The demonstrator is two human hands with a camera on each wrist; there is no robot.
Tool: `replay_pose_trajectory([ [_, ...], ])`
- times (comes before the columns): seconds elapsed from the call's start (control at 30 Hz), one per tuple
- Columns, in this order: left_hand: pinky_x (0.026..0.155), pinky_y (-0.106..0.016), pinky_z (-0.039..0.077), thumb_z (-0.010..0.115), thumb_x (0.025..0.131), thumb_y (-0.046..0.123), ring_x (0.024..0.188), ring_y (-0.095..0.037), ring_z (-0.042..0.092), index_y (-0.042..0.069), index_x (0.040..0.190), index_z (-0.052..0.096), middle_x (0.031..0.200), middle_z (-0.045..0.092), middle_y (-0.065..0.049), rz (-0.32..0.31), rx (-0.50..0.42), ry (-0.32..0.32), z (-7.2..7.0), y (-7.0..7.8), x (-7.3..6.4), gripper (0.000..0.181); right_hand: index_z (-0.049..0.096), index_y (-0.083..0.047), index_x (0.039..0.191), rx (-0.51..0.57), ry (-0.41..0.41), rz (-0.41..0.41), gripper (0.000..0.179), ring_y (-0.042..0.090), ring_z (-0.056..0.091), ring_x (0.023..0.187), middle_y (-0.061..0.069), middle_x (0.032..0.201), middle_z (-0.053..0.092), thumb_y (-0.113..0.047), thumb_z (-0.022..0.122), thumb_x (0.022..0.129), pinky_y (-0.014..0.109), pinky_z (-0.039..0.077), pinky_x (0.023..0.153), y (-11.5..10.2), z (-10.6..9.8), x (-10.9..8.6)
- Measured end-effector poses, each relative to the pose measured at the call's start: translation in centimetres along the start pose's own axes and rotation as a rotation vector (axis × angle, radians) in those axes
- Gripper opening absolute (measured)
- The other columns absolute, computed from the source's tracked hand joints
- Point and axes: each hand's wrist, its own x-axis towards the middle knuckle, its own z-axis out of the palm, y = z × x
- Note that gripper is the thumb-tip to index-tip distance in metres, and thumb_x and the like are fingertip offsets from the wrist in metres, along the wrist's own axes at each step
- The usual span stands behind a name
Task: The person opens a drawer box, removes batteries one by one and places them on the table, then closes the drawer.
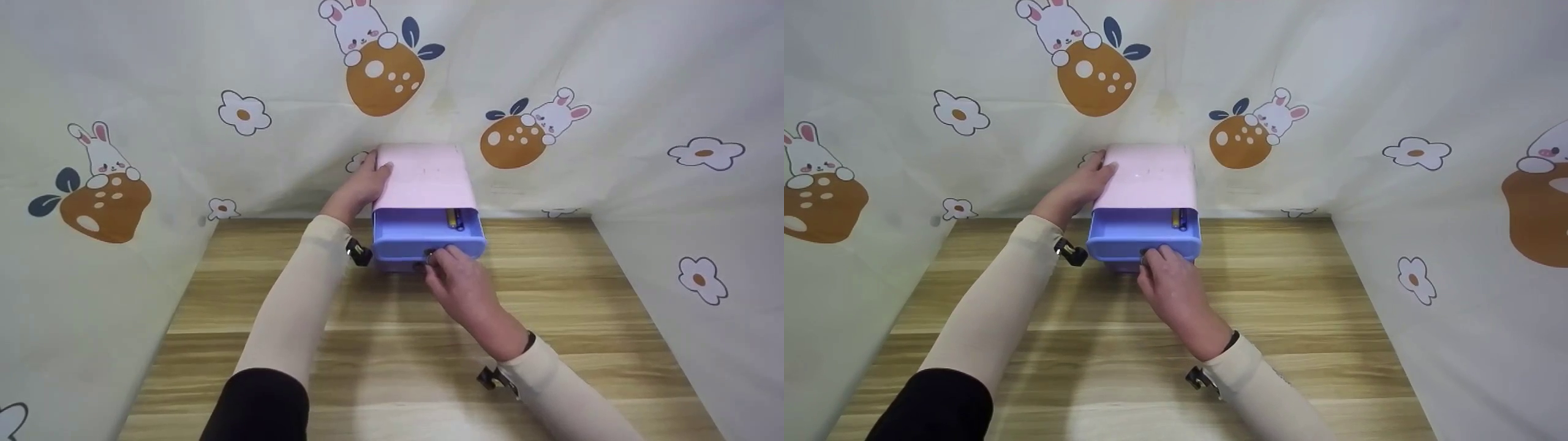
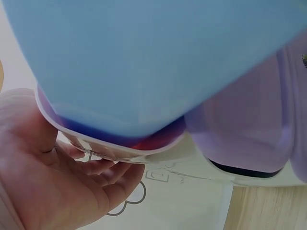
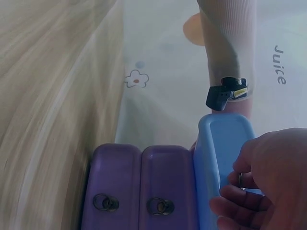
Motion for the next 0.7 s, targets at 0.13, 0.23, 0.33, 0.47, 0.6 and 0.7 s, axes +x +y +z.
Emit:
replay_pose_trajectory([
  [0.13,0.136,-0.04,0.011,0.04,0.119,0.042,0.17,-0.027,0.01,0.009,0.178,0.005,0.185,0.011,-0.013,0.003,0.044,-0.005,-0.11,0.05,-0.03,0.076,0.07,-0.01,0.098,-0.015,0.021,-0.037,0.01,0.018,0.059,0.073,0.001,0.088,0.062,-0.008,0.079,0.095,0.035,0.053,0.061,-0.07,-0.14,-0.32],
  [0.23,0.136,-0.041,0.011,0.04,0.119,0.043,0.17,-0.027,0.01,0.01,0.179,0.004,0.185,0.011,-0.013,0.006,0.054,-0.018,-0.26,-0.03,-0.04,0.076,0.07,-0.01,0.098,-0.028,0.021,-0.048,0.01,0.018,0.058,0.073,0.001,0.087,0.063,-0.009,0.08,0.095,0.034,0.052,0.06,-0.11,-0.22,-0.5],
  [0.33,0.136,-0.04,0.012,0.041,0.12,0.042,0.169,-0.026,0.011,0.01,0.178,0.005,0.185,0.012,-0.012,0.021,0.047,-0.024,-0.4,-0.17,-0.01,0.076,0.071,-0.01,0.099,-0.037,0.009,-0.048,0.009,0.018,0.058,0.072,0.001,0.088,0.064,-0.009,0.079,0.096,0.034,0.052,0.061,-0.18,-0.27,-0.59],
  [0.47,0.136,-0.04,0.012,0.041,0.119,0.043,0.17,-0.025,0.011,0.009,0.178,0.005,0.185,0.011,-0.012,0.026,0.048,-0.028,-0.46,-0.17,-0.05,0.077,0.071,-0.01,0.098,-0.046,0.009,-0.048,0.009,0.017,0.059,0.071,0.0,0.087,0.064,-0.01,0.079,0.096,0.033,0.052,0.06,-0.27,-0.38,-0.72],
  [0.6,0.136,-0.041,0.013,0.042,0.119,0.045,0.169,-0.026,0.011,0.01,0.179,0.005,0.185,0.012,-0.012,0.019,0.037,-0.028,-0.47,-0.08,-0.14,0.078,0.071,-0.01,0.097,-0.056,0.015,-0.057,0.01,0.016,0.058,0.069,-0.001,0.086,0.064,-0.009,0.08,0.095,0.031,0.051,0.058,-0.43,-0.53,-0.87],
  [0.7,0.136,-0.041,0.013,0.043,0.119,0.044,0.169,-0.026,0.012,0.01,0.179,0.006,0.185,0.013,-0.012,0.02,0.028,-0.025,-0.52,-0.14,-0.08,0.078,0.071,-0.01,0.097,-0.055,0.009,-0.056,0.01,0.016,0.057,0.069,-0.001,0.086,0.063,-0.008,0.08,0.095,0.031,0.05,0.058,-0.6,-0.6,-1.01],
])
